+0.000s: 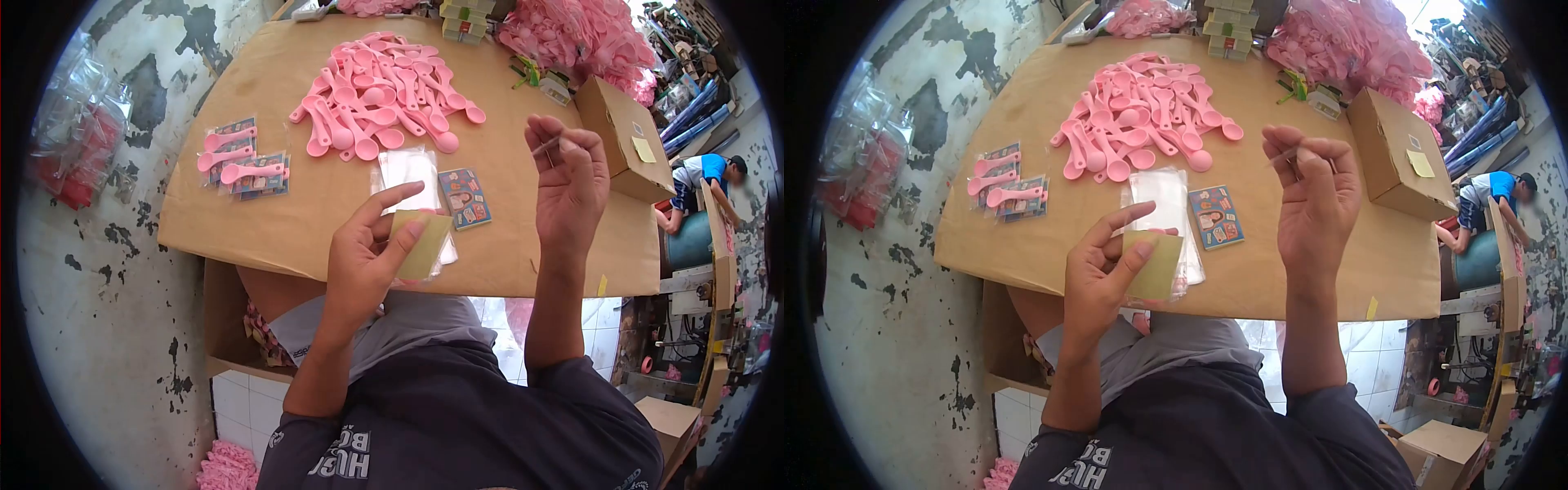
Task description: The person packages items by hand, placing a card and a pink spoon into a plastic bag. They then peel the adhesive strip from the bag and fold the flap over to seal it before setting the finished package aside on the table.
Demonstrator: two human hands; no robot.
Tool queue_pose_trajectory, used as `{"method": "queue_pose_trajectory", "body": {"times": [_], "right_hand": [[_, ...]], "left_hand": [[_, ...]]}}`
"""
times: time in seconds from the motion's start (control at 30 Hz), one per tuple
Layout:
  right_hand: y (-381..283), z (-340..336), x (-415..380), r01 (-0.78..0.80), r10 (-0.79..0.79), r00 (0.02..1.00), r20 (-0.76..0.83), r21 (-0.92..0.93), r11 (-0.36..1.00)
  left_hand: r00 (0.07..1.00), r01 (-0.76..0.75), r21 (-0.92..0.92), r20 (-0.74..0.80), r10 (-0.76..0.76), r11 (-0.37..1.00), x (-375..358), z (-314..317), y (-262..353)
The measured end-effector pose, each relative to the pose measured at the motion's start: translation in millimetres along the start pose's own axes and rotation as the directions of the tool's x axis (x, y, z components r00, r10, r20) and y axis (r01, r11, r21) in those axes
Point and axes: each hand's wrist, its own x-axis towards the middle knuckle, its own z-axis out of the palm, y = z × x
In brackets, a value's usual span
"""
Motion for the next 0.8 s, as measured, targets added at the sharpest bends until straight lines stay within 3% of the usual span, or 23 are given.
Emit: {"method": "queue_pose_trajectory", "body": {"times": [0.03, 0.1, 0.13, 0.2, 0.23, 0.3, 0.4, 0.43, 0.5, 0.8], "right_hand": [[-0.8, -7.0, 2.7, 0.004, -0.004, 1.000, 0.002, 0.000, 1.000], [4.3, -26.3, 0.7, 0.001, -0.018, 0.979, 0.203, 0.081, 0.997], [8.5, -31.8, -4.8, -0.011, -0.004, 0.979, 0.202, 0.074, 0.997], [12.4, -37.1, -17.2, -0.192, 0.196, 0.902, 0.386, -0.048, 0.980], [12.5, -30.9, -24.8, -0.196, 0.200, 0.900, 0.387, -0.050, 0.979], [17.1, -9.8, -41.4, -0.208, 0.399, 0.853, 0.336, -0.482, 0.851], [30.8, 1.8, -51.2, -0.094, 0.416, 0.792, 0.448, -0.583, 0.807], [31.2, 6.9, -53.1, -0.097, 0.417, 0.792, 0.446, -0.582, 0.807], [28.3, 15.7, -53.6, -0.293, 0.470, 0.791, 0.391, -0.432, 0.853], [33.0, 3.2, -45.3, -0.326, 0.483, 0.780, 0.398, -0.400, 0.856]], "left_hand": [[0.999, -0.020, -0.031, -0.047, 0.019, 0.999, 1.6, -1.7, -2.5], [0.996, -0.066, -0.051, -0.058, 0.063, 0.996, 5.2, -7.0, -9.6], [0.991, -0.114, -0.068, -0.072, 0.110, 0.991, 5.5, -9.2, -13.3], [0.986, -0.143, -0.095, -0.094, 0.135, 0.985, 5.8, -10.0, -18.0], [0.979, -0.184, -0.114, -0.108, 0.172, 0.976, 6.7, -10.3, -18.8], [0.978, -0.191, -0.117, -0.113, 0.178, 0.975, 8.4, -11.7, -20.1], [0.980, -0.178, -0.131, -0.109, 0.164, 0.975, 8.1, -12.4, -17.1], [0.984, -0.160, -0.144, -0.101, 0.146, 0.977, 8.0, -12.4, -15.8], [0.980, -0.178, -0.120, -0.107, 0.165, 0.977, 9.9, -12.8, -18.4], [0.982, -0.154, -0.005, -0.110, 0.153, 0.988, 12.7, -25.7, -19.9]]}}
